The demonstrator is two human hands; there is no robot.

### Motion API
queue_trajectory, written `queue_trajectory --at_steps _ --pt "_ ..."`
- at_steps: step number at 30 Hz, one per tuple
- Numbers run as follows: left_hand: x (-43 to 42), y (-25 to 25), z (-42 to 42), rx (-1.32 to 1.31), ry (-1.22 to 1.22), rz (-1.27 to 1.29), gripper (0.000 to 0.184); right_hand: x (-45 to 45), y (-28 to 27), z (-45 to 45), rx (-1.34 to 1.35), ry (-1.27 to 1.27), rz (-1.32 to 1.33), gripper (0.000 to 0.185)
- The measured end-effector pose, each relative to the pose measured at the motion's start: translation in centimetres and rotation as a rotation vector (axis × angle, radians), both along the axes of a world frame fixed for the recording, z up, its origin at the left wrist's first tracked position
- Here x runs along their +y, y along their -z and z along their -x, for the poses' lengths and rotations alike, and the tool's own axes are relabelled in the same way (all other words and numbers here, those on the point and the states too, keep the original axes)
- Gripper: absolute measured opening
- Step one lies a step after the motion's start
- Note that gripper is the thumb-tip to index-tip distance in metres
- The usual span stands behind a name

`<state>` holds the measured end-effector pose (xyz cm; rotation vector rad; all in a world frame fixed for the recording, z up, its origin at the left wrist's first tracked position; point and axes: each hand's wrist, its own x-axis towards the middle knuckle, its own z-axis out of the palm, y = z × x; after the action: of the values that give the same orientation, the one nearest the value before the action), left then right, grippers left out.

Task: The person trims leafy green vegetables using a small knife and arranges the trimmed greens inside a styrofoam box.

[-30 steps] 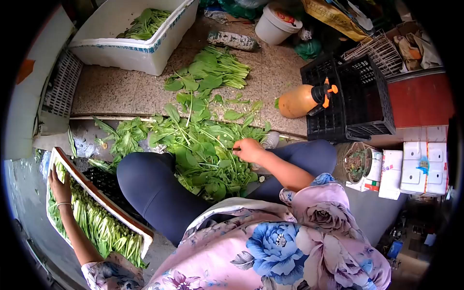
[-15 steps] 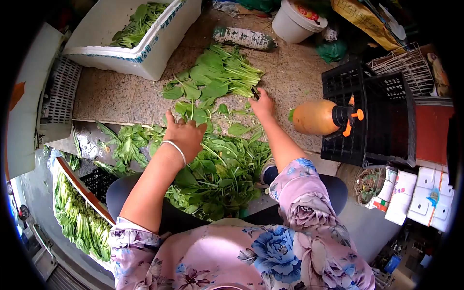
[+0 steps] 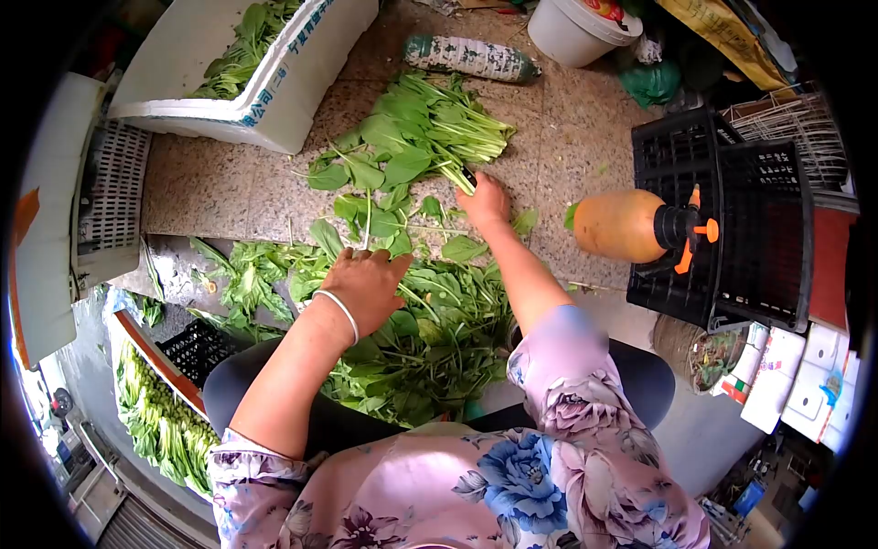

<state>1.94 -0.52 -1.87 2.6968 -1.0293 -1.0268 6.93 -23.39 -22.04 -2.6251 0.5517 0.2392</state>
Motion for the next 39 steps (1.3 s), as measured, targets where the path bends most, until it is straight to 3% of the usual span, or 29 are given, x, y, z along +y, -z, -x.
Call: queue_trajectory --at_steps 3,5,6,7,9,11,13,14,16,17,19,20,21,23,24,25,27,28,29,30,33,35,37,39 --pt "0.3 0.1 0.1 -0.035 -0.006 -0.015 0.052 -0.3 -1.5 -0.5 0.063 -0.040 -0.045 0.044" --pt "0.0 -0.3 -0.3 -0.006 -0.009 -0.004 0.053 -1.1 -2.4 -1.1 0.269 0.070 -0.471 0.039" --pt "0.0 -0.4 -0.5 0.022 -0.023 -0.013 0.055 -1.5 -2.0 -1.2 0.235 0.109 -0.693 0.030" --pt "-0.1 -0.6 -0.7 0.018 -0.036 -0.016 0.055 -1.2 -5.2 -1.0 0.250 0.167 -0.836 0.023" --pt "-0.3 -1.2 -0.8 -0.064 -0.017 -0.094 0.057 -1.8 -7.4 -1.1 0.422 0.199 -1.046 0.019" --pt "-0.5 -0.7 -0.6 -0.151 -0.022 -0.136 0.061 -1.2 -11.6 -0.2 0.457 0.192 -1.053 0.017" --pt "-0.8 -0.6 -0.5 -0.608 0.022 -0.011 0.069 -1.1 -15.2 1.2 0.589 0.149 -1.185 0.019" --pt "-1.1 -1.0 -0.5 -0.611 0.016 -0.003 0.069 -0.8 -17.1 2.2 0.587 0.146 -1.175 0.019" --pt "-1.8 -2.0 -0.6 -0.830 0.026 0.311 0.079 -0.1 -21.0 4.6 0.654 0.167 -1.336 0.020" --pt "-2.1 -2.5 -0.4 -0.832 0.025 0.320 0.079 0.0 -22.5 5.8 0.649 0.170 -1.328 0.020" --pt "-2.5 -3.3 0.1 -0.778 -0.009 0.549 0.087 0.3 -24.8 8.2 0.720 0.155 -1.561 0.031" --pt "-2.8 -3.4 0.1 -0.841 0.001 0.616 0.075 0.5 -25.7 9.1 0.711 0.161 -1.561 0.031" --pt "-2.8 -3.6 0.1 -0.840 0.010 0.624 0.075 0.6 -26.5 10.0 0.709 0.170 -1.590 0.039" --pt "-2.8 -4.1 0.0 -0.516 0.059 0.528 0.055 0.4 -27.1 11.1 0.694 0.184 -1.623 0.047" --pt "-3.1 -3.5 0.3 -0.568 -0.064 0.806 0.032 -0.1 -27.4 11.5 0.671 0.160 -1.689 0.052" --pt "-3.2 -3.2 0.5 -0.573 -0.060 0.808 0.032 -0.6 -27.7 11.8 0.650 0.130 -1.754 0.057" --pt "-3.3 -2.9 0.6 -0.142 -0.375 0.904 0.029 -1.5 -27.7 11.8 0.534 0.057 -1.654 0.060" --pt "-3.5 -2.3 0.7 0.028 -0.487 1.030 0.027 -1.1 -28.2 11.9 0.200 0.067 -1.436 0.059" --pt "-3.6 -1.9 0.8 0.027 -0.486 1.026 0.027 -0.8 -28.6 11.9 -0.118 0.080 -1.198 0.058" --pt "-3.6 -1.7 0.8 0.073 -0.501 1.078 0.027 -0.5 -28.9 11.9 -0.218 -0.007 -1.079 0.055" --pt "-4.0 -1.5 1.0 0.152 -0.519 1.125 0.026 0.8 -29.4 11.6 -0.375 -0.104 -1.117 0.052" --pt "-4.2 -1.1 0.8 0.112 -0.519 1.119 0.026 1.3 -29.3 11.9 -0.373 -0.090 -1.190 0.048" --pt "-4.2 -1.3 0.8 0.114 -0.517 1.102 0.026 1.8 -29.1 12.1 -0.407 -0.162 -1.047 0.043" --pt "-4.2 -1.9 0.6 0.086 -0.539 1.084 0.027 1.6 -29.0 12.1 -0.365 -0.135 -1.139 0.041"
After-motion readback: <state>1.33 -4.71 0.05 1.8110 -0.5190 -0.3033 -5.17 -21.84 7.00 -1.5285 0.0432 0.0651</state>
